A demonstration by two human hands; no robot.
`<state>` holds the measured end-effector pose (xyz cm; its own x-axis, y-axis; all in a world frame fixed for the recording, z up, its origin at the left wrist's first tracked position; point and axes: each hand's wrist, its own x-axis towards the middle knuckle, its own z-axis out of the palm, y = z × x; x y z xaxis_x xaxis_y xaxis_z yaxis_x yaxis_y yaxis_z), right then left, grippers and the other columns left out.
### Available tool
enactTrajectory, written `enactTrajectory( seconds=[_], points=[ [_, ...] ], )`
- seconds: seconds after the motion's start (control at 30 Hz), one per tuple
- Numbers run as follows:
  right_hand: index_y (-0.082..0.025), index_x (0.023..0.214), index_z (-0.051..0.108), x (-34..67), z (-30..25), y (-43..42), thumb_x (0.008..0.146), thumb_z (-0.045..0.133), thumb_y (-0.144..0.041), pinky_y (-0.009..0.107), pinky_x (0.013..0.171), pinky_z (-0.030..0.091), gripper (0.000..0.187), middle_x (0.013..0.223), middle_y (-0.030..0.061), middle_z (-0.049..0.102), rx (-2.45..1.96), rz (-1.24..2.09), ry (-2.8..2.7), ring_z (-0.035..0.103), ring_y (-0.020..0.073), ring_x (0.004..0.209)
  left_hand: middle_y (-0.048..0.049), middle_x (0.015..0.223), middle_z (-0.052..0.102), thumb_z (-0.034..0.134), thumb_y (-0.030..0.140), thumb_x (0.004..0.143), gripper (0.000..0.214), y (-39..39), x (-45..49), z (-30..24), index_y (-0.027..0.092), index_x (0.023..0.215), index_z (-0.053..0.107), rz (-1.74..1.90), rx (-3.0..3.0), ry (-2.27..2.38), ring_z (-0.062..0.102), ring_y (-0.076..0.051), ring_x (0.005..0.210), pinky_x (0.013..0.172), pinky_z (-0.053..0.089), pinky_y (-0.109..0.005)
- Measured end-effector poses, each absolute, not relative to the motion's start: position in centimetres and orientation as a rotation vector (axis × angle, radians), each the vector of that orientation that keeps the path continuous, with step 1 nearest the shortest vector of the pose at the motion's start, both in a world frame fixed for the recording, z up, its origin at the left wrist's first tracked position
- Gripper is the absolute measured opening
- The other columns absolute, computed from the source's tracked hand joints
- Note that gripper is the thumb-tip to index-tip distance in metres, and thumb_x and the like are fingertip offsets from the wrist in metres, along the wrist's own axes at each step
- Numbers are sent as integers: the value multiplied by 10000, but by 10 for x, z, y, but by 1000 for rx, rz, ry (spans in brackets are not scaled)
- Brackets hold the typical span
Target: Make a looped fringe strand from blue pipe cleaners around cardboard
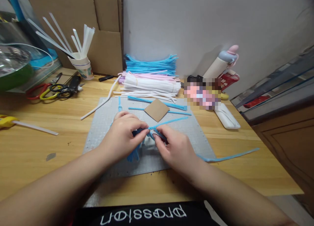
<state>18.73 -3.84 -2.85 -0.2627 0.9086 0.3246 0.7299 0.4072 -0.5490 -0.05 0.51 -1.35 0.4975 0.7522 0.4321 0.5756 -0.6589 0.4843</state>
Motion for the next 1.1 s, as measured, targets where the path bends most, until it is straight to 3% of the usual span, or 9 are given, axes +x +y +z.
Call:
enactTrajectory(
  seconds=[0.13,0.23,0.33,0.43,0.53,0.6,0.7,0.93,1.1],
  points=[
    [-216,1131,627,192,-22,-42,944,440,-221,293,578,301,264,747,42,639,-1313,-228,-2254,520,156,655,8,693,685,591,228,840,112,5,-2,-12,196,786,684,826,2539,1094,612,-153,692,851,361,-376],
    [-231,1045,671,197,-6,-38,940,428,-166,287,590,302,273,773,38,628,-1247,-233,-2414,505,161,701,-3,677,658,568,240,865,157,6,-5,-12,193,775,688,788,2672,1023,593,-157,697,843,367,-366],
    [-197,908,676,205,13,-22,922,432,-127,271,659,364,254,909,54,633,-1149,273,-2548,531,159,811,-4,693,652,527,230,900,201,5,-7,-11,204,776,683,783,2822,870,583,-164,752,895,343,-374],
    [-175,864,650,215,20,-1,896,492,-165,263,702,417,162,864,36,631,-947,1225,-2462,552,137,793,26,682,663,528,198,906,170,2,-7,-7,223,817,670,805,2828,653,585,-156,786,944,303,-380],
    [-162,821,629,215,7,9,814,618,-289,221,543,372,127,688,-3,594,-838,2111,-1870,498,96,587,25,691,664,551,199,892,145,0,-7,1,220,812,671,907,2703,624,587,-142,749,904,326,-363],
    [-177,793,581,205,-7,3,749,675,-377,191,433,252,225,596,-42,528,-837,2281,-1307,360,57,456,16,683,658,573,205,874,132,0,-8,5,208,785,671,986,2600,761,588,-144,732,862,350,-356],
    [-197,811,550,182,-22,-18,761,671,-384,179,385,124,228,524,-90,409,-990,2093,-940,197,39,403,16,673,656,615,197,832,97,0,-9,5,199,751,668,1085,2466,1034,595,-153,725,830,372,-351],
    [-197,894,650,162,-21,-41,863,567,-215,268,703,448,90,838,16,638,-1066,855,-1684,574,130,773,0,701,676,612,197,807,98,-2,-8,-4,179,730,671,1138,2484,1259,618,-164,703,804,384,-366],
    [-195,799,587,160,-17,-38,890,555,-329,231,533,423,165,676,-24,555,-1176,1055,-1574,524,97,584,-17,670,672,581,192,836,146,-4,-6,-6,168,721,667,1174,2659,1273,623,-183,713,794,396,-375]
  ],
)
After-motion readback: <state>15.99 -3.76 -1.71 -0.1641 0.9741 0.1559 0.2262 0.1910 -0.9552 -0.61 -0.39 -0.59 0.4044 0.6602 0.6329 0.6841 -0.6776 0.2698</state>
